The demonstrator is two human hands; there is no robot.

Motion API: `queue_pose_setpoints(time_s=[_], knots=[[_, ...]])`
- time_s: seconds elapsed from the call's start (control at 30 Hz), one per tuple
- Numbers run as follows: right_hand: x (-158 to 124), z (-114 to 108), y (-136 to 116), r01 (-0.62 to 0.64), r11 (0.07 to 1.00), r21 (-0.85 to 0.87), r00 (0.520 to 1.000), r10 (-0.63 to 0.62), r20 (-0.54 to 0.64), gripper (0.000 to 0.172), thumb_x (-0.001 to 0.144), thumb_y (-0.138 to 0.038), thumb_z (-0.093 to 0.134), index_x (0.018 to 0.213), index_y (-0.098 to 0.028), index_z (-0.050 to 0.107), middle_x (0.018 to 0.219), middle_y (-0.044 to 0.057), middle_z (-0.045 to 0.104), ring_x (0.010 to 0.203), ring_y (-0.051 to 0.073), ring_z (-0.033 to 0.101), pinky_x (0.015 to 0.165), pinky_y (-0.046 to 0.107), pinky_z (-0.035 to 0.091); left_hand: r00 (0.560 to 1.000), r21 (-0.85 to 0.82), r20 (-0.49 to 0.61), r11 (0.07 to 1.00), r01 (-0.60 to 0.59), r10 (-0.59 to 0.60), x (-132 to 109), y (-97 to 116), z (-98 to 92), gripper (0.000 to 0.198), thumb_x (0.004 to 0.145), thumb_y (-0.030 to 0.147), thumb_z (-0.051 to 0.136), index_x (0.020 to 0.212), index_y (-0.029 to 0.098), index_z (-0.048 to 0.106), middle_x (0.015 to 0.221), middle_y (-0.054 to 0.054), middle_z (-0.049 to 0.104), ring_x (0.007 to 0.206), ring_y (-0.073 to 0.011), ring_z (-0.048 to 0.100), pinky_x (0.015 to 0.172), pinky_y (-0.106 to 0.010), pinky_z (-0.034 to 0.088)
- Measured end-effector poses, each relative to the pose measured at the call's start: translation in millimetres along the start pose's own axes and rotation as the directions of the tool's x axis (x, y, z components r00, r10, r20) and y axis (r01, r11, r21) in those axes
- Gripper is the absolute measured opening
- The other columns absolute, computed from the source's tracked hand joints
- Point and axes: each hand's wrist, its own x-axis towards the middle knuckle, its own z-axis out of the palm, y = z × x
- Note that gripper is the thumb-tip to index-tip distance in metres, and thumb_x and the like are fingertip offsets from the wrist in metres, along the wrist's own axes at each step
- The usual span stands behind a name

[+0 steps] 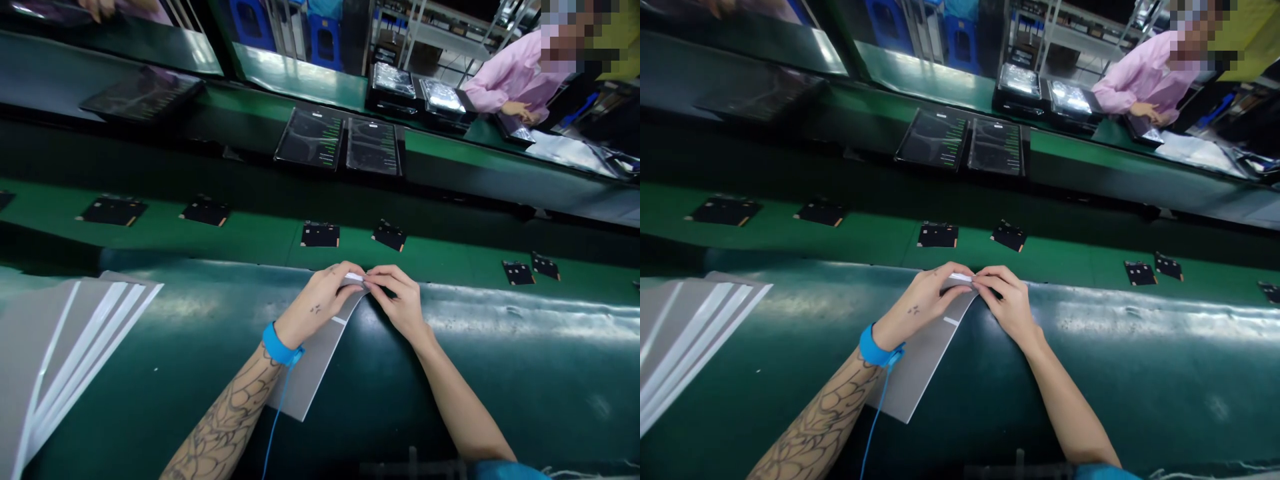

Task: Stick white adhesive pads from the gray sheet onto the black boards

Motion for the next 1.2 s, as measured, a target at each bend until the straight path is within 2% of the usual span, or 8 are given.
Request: queue_pose_setpoints(time_s=[0.2,0.33,0.5,0.6,0.7,0.93,1.2], knots=[[4,-6,4,-0.161,0.985,0.058,0.98,0.153,0.129,0.011,0.105,-0.025,0.072,0.115,-0.026,0.076,0.113,0.006,0.073,0.103,0.021,0.071,0.092,0.038,0.06,1.0,0.003,0.002,1.0,-0.031,0.031,-1,-7,4.9,0.019,0.106,0.02,0.067,0.124,0.025,0.065,0.116,-0.002,0.076,0.103,-0.0218,0.074,0.091,-0.035,0.058],[3,-13,5,-0.198,0.977,0.08,0.97,0.184,0.156,0.011,0.106,-0.03,0.072,0.115,-0.026,0.076,0.112,0.005,0.075,0.1,0.02,0.072,0.089,0.036,0.061,0.999,-0.015,-0.008,0.999,-0.046,0.046,-2,-7,5.5,0.019,0.108,0.021,0.063,0.127,0.025,0.066,0.12,-0.004,0.074,0.107,-0.0225,0.072,0.09,-0.036,0.058],[1,-17,3,-0.153,0.988,0.025,0.985,0.15,0.089,0.014,0.103,-0.032,0.076,0.117,-0.027,0.076,0.107,0.005,0.078,0.096,0.021,0.075,0.087,0.038,0.063,0.998,-0.147,-0.059,0.989,0.001,-0.01,0,1,2.9,0.021,0.107,0.022,0.064,0.126,0.026,0.071,0.116,-0.005,0.077,0.097,-0.0209,0.074,0.079,-0.033,0.059],[1,-15,0,-0.128,0.991,0.032,0.992,0.127,0.015,0.016,0.104,-0.028,0.075,0.119,-0.028,0.076,0.108,0.004,0.08,0.093,0.02,0.077,0.087,0.037,0.065,0.994,-0.187,-0.106,0.982,-0.03,0.011,1,5,2.8,0.023,0.107,0.023,0.064,0.128,0.025,0.073,0.12,-0.006,0.078,0.106,-0.023,0.075,0.088,-0.036,0.061],[1,-12,-4,-0.102,0.994,0.026,0.995,0.103,-0.015,0.016,0.104,-0.026,0.075,0.119,-0.028,0.078,0.108,0.003,0.081,0.092,0.019,0.078,0.086,0.035,0.066,0.984,-0.169,-0.166,0.981,-0.098,0.07,1,4,4.1,0.024,0.104,0.026,0.071,0.128,0.026,0.075,0.121,-0.006,0.079,0.113,-0.0244,0.075,0.097,-0.039,0.061],[5,-10,-16,-0.043,0.998,-0.045,0.991,0.037,-0.131,0.008,0.101,-0.023,0.078,0.108,-0.027,0.079,0.097,0.001,0.081,0.086,0.019,0.077,0.08,0.034,0.065,0.962,-0.112,-0.261,0.988,-0.109,0.076,0,1,8.6,0.02,0.101,0.026,0.076,0.121,0.026,0.078,0.114,-0.004,0.08,0.103,-0.0218,0.077,0.09,-0.035,0.063],[5,-14,-15,-0.123,0.992,0.012,0.989,0.123,-0.087,0.002,0.101,-0.024,0.078,0.102,-0.026,0.078,0.096,0.0,0.079,0.087,0.019,0.076,0.083,0.035,0.063,0.953,-0.055,-0.282,0.989,-0.135,0.114,1,5,11.2,0.019,0.102,0.024,0.076,0.121,0.025,0.076,0.112,-0.004,0.08,0.104,-0.0211,0.077,0.092,-0.035,0.064]])
